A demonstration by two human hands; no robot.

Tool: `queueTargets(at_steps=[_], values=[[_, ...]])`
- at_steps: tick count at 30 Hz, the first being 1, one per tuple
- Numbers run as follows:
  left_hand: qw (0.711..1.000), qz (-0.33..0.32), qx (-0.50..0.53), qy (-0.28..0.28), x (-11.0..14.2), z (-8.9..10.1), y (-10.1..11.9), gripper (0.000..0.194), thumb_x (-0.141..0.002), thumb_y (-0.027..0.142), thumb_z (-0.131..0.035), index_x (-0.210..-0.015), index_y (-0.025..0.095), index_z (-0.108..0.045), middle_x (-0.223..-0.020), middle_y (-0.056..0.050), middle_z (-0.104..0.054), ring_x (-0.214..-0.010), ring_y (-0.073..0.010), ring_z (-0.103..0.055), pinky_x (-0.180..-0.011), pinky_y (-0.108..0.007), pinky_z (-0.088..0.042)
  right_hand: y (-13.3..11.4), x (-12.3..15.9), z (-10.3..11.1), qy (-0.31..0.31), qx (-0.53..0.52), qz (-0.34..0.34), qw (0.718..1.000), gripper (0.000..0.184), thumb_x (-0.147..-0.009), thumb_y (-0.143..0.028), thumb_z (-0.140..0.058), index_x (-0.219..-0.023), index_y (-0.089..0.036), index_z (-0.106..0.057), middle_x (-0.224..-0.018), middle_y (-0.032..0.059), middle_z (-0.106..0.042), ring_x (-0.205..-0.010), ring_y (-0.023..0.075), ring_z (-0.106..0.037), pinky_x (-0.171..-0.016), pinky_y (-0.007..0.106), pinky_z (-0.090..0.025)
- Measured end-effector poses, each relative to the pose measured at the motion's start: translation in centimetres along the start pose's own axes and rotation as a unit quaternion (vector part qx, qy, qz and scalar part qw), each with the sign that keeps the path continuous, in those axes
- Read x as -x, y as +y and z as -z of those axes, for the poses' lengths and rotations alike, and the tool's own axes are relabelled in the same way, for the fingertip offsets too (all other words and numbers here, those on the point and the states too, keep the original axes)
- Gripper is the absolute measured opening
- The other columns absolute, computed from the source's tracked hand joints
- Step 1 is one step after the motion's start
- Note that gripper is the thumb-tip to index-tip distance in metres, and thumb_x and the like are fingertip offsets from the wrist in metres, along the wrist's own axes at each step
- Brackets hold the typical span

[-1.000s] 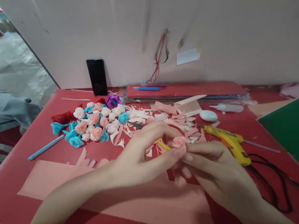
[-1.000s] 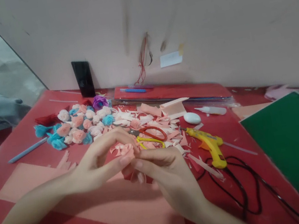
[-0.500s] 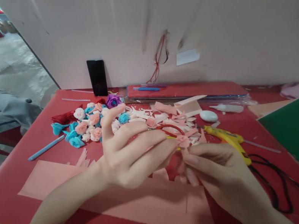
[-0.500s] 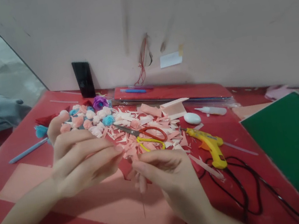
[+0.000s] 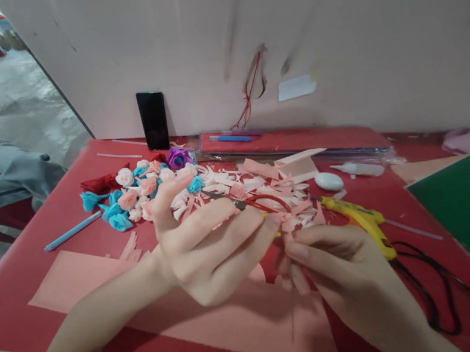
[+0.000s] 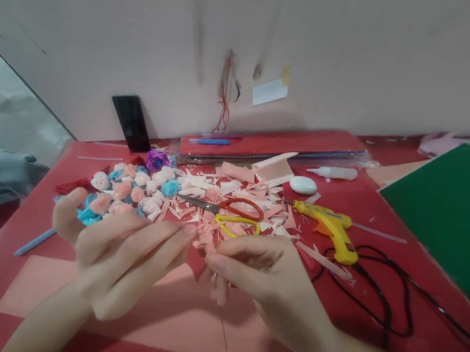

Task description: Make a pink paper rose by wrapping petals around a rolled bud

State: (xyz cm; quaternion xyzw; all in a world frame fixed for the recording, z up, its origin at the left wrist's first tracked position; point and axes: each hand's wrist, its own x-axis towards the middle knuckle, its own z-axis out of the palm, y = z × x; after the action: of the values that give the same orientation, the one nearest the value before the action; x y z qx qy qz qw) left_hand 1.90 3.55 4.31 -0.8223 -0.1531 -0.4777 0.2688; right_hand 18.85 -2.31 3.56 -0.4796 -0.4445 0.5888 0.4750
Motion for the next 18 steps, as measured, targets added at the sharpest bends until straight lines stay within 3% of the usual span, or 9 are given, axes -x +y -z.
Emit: queueTargets(at_steps=[7, 14, 18], values=[[0.999, -0.018, -0.004, -0.027, -0.29, 0.46, -0.27, 0.009, -0.078, 0.015, -0.061, -0.076, 0.020, -0.068, -0.069, 0.006, -0.071, -0.055, -0.0102, -0.060, -0.077, -0.036, -0.055, -0.18, 0.15, 0.02, 0.004, -0.004, 0.001, 1.000, 0.019, -0.070, -0.029, -0.072, -0.053, -0.022, -0.068, -0.042, -0.0024, -0.060, -0.042, 0.0090, -0.054, -0.044, 0.019, -0.042], [1.000, -0.009, -0.013, 0.002, -0.03, 0.06, -0.13, 0.014, -0.079, 0.016, -0.061, -0.070, 0.025, -0.068, -0.063, 0.007, -0.070, -0.049, -0.0096, -0.058, -0.077, -0.038, -0.056, 0.01, 0.13, 0.08, 0.005, 0.000, 0.001, 1.000, 0.019, -0.070, -0.029, -0.072, -0.052, -0.022, -0.067, -0.041, -0.0023, -0.059, -0.040, 0.0091, -0.053, -0.042, 0.019, -0.042], [1.000, -0.014, -0.005, -0.010, 0.24, -0.05, 0.07, 0.004, -0.076, 0.023, -0.065, -0.074, 0.024, -0.069, -0.065, 0.006, -0.070, -0.052, -0.0106, -0.058, -0.077, -0.038, -0.056, -0.05, 0.14, -0.01, 0.001, 0.003, -0.005, 1.000, 0.020, -0.069, -0.031, -0.072, -0.052, -0.021, -0.067, -0.042, -0.0016, -0.060, -0.039, 0.0085, -0.051, -0.038, 0.019, -0.039]])
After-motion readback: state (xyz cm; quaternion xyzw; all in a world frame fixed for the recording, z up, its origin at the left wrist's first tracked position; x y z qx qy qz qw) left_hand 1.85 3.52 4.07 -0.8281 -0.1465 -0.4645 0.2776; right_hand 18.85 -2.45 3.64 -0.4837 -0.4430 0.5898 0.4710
